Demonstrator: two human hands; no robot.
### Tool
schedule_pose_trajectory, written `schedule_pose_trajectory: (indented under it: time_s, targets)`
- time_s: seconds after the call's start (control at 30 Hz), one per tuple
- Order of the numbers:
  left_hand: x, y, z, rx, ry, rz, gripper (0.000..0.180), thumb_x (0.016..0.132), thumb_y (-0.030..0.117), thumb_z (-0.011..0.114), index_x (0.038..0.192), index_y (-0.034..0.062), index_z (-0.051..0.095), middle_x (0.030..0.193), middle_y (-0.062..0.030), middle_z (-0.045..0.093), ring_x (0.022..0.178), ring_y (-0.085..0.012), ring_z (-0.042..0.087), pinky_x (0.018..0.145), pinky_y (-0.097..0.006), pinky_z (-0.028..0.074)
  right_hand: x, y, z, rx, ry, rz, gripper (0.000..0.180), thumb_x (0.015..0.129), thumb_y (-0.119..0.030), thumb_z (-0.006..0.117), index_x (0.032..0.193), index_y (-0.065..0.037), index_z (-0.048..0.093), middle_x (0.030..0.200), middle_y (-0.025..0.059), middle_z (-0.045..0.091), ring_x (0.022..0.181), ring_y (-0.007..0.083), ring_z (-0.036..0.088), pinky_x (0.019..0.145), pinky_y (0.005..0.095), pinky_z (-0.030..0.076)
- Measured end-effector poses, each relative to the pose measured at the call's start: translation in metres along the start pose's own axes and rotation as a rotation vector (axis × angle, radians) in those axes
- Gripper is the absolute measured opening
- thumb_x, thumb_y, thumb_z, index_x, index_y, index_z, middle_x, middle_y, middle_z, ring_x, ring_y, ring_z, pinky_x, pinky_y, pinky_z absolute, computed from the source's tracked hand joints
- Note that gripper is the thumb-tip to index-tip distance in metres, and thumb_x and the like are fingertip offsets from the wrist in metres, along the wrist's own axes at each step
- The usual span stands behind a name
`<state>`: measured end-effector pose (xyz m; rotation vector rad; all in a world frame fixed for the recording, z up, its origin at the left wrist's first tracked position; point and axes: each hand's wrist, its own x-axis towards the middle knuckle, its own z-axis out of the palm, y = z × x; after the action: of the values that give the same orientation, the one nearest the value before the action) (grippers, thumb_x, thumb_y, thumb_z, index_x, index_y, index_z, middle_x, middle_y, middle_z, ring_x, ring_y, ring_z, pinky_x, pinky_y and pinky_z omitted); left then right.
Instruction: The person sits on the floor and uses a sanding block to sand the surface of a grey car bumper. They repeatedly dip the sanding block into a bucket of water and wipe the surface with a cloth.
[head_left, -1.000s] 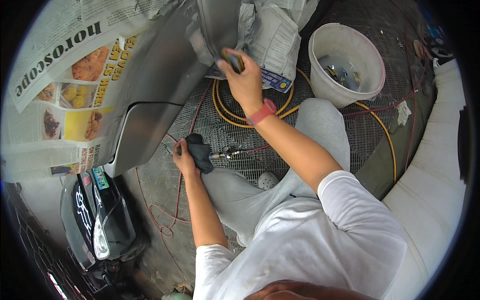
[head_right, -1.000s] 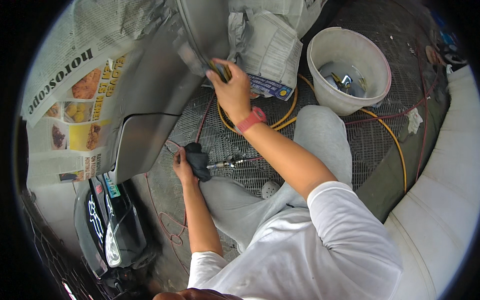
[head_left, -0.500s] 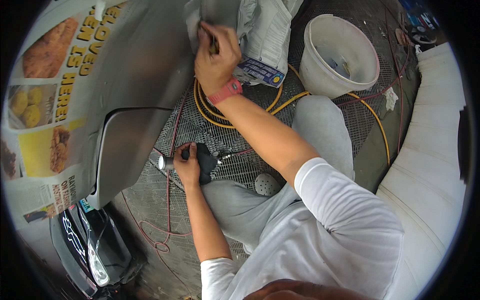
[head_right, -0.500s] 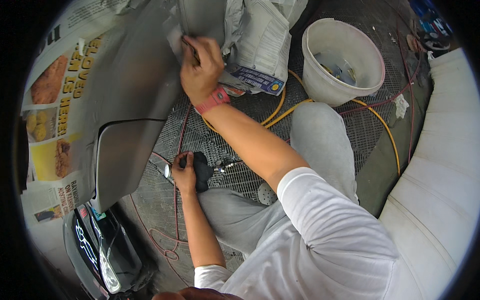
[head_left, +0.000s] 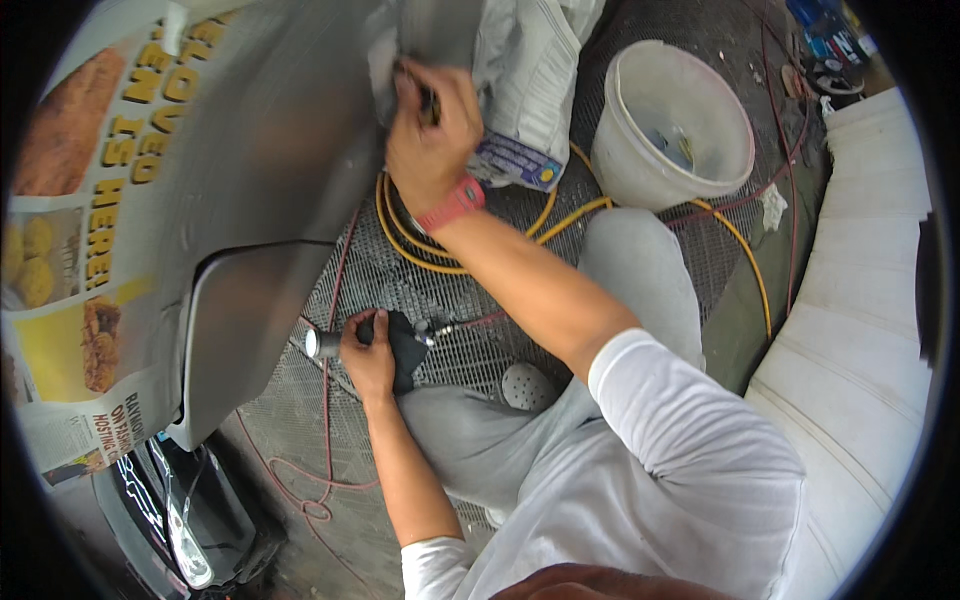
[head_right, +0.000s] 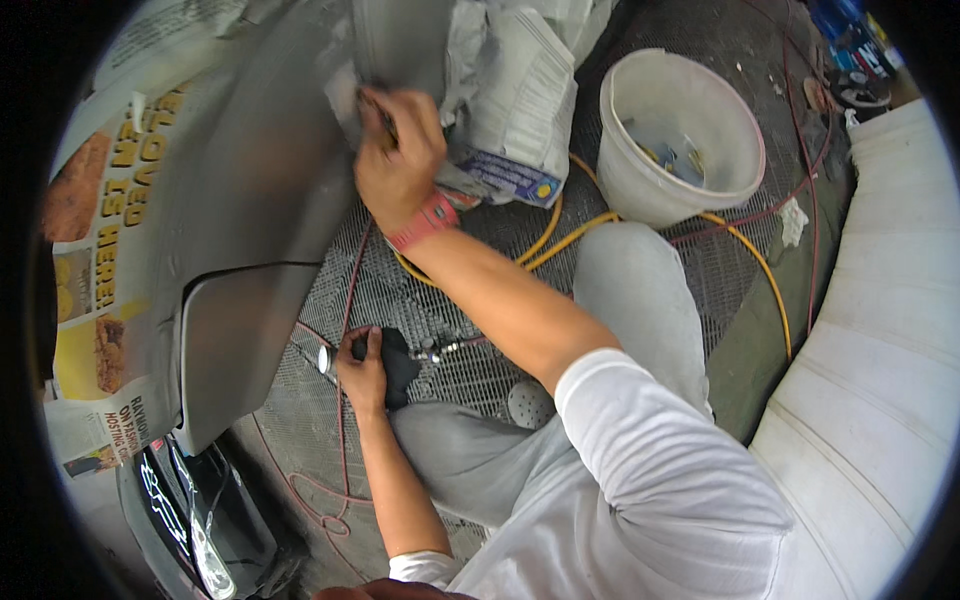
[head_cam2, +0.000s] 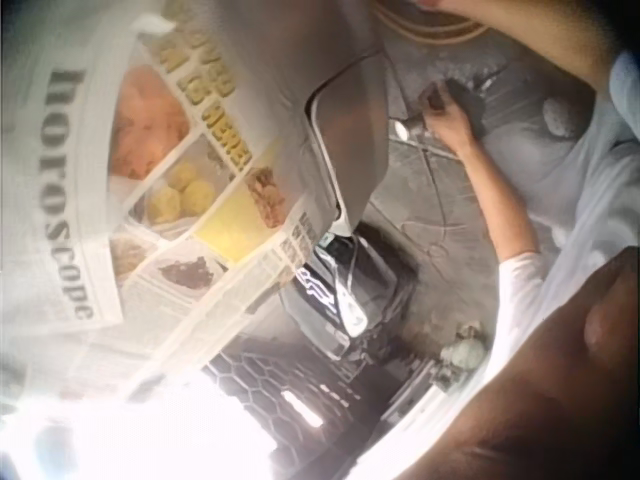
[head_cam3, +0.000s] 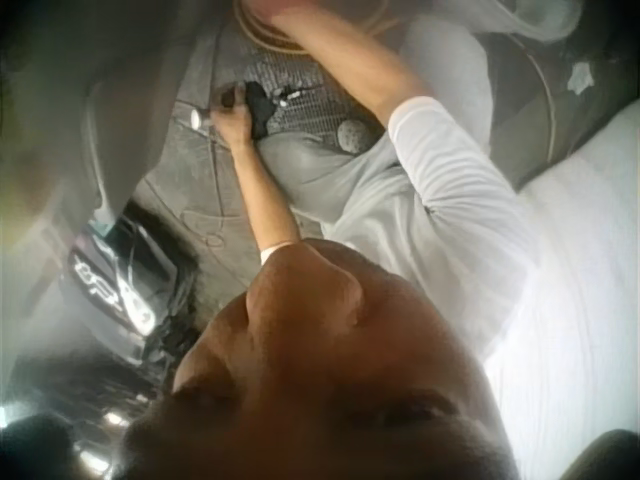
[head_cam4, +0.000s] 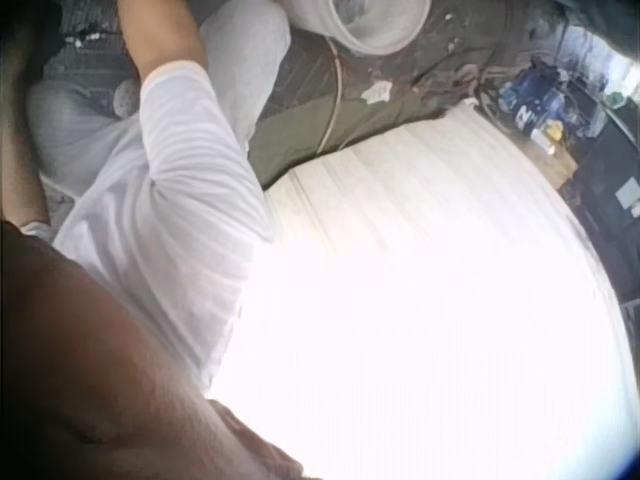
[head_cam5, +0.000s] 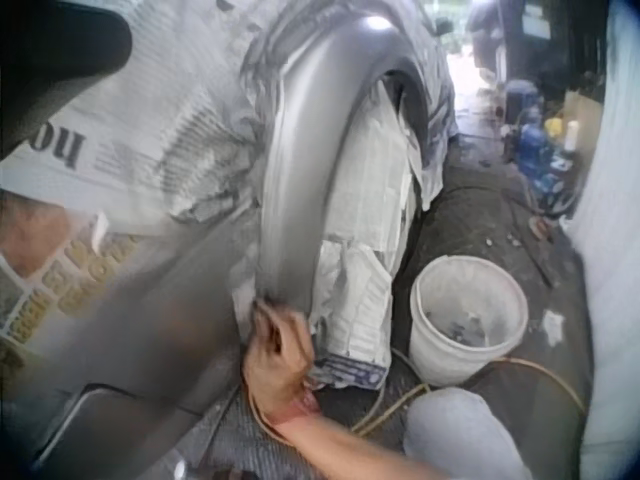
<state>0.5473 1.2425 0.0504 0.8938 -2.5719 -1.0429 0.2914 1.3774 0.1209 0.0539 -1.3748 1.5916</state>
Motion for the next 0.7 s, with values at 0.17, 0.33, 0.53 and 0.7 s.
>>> schedule_pose_trajectory:
  time_s: [0.17,0.33,0.53,0.7]
  targets:
    - [-0.006,0.015,-0.004,-0.008,-0.016,-0.04,0.03,0.097,0.024,0.08,0.108,-0.0028,0.074,0.099,-0.014,0.076,0.093,-0.0227,0.067,0.09,-0.035,0.052,-0.003,0.004,-0.009,-0.018,-0.037,0.062,0.02,0.089,0.007,0.074,0.106,-0.002,0.077,0.097,0.0143,0.067,0.081,0.0295,0.067,0.07,0.0361,0.054]
    - [-0.004,0.012,0.0,0.003,-0.035,-0.022,0.029,0.097,0.024,0.08,0.109,-0.0021,0.074,0.1,-0.014,0.076,0.094,-0.0226,0.069,0.089,-0.035,0.053,0.028,-0.012,0.008,0.044,0.018,0.0,0.021,0.087,0.009,0.074,0.105,-0.002,0.077,0.095,0.0142,0.067,0.079,0.0284,0.067,0.067,0.0361,0.054]
    - [0.0,0.019,0.006,0.038,-0.022,0.012,0.03,0.097,0.025,0.08,0.107,-0.0026,0.075,0.101,-0.0156,0.076,0.098,-0.0255,0.07,0.094,-0.037,0.052,0.004,0.008,-0.009,0.056,-0.066,0.031,0.02,0.087,0.007,0.074,0.105,-0.002,0.076,0.094,0.0149,0.067,0.08,0.0313,0.068,0.069,0.0378,0.054]
    - [-0.005,0.026,0.009,0.013,-0.046,0.024,0.031,0.096,0.026,0.08,0.107,-0.0028,0.075,0.101,-0.0163,0.077,0.098,-0.0262,0.07,0.095,-0.037,0.052,0.01,0.001,-0.009,0.028,-0.065,0.059,0.021,0.087,0.008,0.074,0.105,-0.002,0.077,0.095,0.0136,0.068,0.08,0.0289,0.069,0.069,0.0364,0.054]
